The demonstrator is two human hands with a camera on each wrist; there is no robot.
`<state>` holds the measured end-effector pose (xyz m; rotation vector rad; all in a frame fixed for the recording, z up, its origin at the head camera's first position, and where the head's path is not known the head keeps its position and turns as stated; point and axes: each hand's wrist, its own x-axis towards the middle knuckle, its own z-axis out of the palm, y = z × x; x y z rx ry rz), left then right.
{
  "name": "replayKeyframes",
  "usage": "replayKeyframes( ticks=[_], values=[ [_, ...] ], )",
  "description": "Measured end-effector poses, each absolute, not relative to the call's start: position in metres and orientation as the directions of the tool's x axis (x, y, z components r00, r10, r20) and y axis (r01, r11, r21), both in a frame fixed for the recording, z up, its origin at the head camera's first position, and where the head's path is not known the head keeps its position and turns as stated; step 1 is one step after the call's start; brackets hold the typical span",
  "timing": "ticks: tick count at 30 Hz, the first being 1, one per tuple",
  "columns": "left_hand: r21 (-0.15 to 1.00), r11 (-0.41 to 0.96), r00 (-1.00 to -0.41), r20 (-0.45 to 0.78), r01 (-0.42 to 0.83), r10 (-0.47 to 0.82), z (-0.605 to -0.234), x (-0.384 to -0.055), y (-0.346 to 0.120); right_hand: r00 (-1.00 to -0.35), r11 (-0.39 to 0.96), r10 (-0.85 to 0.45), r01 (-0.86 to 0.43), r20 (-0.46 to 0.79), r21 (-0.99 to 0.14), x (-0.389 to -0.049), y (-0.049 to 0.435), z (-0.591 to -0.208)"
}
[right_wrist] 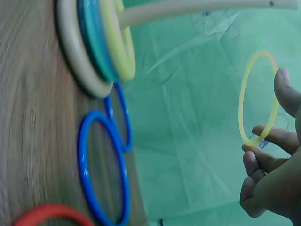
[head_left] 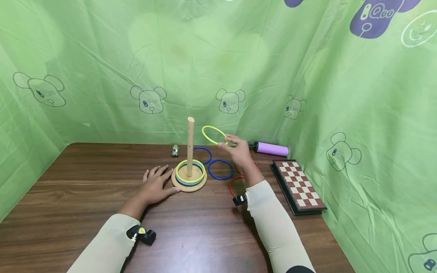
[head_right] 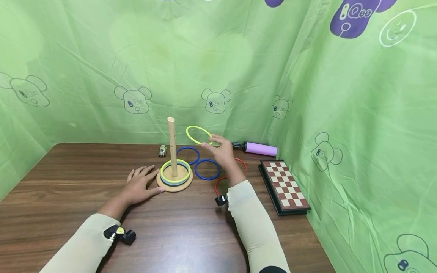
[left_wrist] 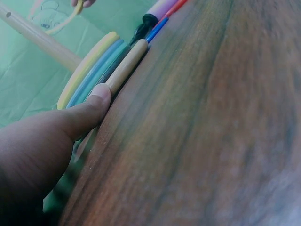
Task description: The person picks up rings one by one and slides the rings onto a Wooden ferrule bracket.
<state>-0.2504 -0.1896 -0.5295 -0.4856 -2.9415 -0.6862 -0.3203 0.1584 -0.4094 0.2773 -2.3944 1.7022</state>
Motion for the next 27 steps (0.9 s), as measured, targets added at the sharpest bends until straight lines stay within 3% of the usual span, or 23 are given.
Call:
replayKeyframes(
  ticks=[17,27],
  values=[
    [0.413,0.853,-0.948,0.144,0.318,0.284,-0.529,-0.252,-0.189,-0.891,0.228,0.09,-0.416,0.444,-0.881,-0.289,0.134,-0.373],
    [0.417,0.849,-0.946,0.162,0.324,0.281,-0.528,-0.249,-0.189,-0.869,0.195,0.118,-0.455,0.481,-0.869,-0.269,0.118,-0.356]
  ],
)
